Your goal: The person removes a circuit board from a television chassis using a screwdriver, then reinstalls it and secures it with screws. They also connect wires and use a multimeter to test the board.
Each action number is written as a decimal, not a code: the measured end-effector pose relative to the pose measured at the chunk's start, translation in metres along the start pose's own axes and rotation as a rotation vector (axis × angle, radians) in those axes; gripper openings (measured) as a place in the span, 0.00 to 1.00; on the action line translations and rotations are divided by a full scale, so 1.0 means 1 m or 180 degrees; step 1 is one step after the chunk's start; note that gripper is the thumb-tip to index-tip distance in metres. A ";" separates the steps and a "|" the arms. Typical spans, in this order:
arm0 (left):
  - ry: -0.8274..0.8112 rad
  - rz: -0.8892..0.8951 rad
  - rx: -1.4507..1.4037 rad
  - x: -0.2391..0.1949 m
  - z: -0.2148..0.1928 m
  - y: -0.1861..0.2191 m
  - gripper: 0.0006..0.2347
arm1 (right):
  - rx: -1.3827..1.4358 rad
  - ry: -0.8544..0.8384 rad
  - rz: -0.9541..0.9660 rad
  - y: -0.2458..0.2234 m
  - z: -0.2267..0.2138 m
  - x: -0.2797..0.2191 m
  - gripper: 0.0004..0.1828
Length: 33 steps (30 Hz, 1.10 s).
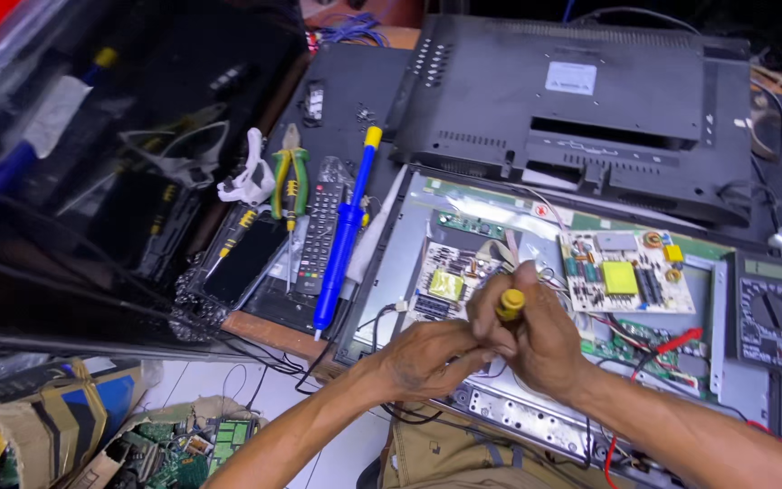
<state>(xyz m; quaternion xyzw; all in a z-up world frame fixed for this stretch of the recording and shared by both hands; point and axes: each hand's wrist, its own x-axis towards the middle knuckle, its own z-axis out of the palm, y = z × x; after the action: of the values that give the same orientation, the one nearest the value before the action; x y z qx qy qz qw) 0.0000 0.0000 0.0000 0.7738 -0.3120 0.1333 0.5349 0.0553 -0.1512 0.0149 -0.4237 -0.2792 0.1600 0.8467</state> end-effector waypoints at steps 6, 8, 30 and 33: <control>0.0274 -0.0200 0.0573 -0.013 0.011 -0.022 0.10 | 0.0270 -0.0409 -0.0114 -0.025 0.013 -0.007 0.29; 0.0162 -0.0308 0.0589 -0.009 0.011 -0.021 0.11 | 0.0082 -0.0314 -0.0101 -0.021 0.008 -0.011 0.24; -0.1901 -0.0506 0.1523 0.012 -0.022 0.001 0.05 | -0.0184 -0.0242 -0.0237 -0.008 0.004 -0.027 0.35; -0.1787 -0.0329 0.1565 0.007 -0.018 -0.008 0.08 | -0.0100 -0.0201 0.0074 -0.006 0.001 -0.028 0.40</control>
<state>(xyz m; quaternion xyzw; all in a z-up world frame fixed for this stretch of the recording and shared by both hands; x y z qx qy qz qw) 0.0129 0.0160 0.0045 0.9002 -0.3657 -0.0403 0.2328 0.0328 -0.1681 0.0107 -0.4349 -0.3033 0.1787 0.8288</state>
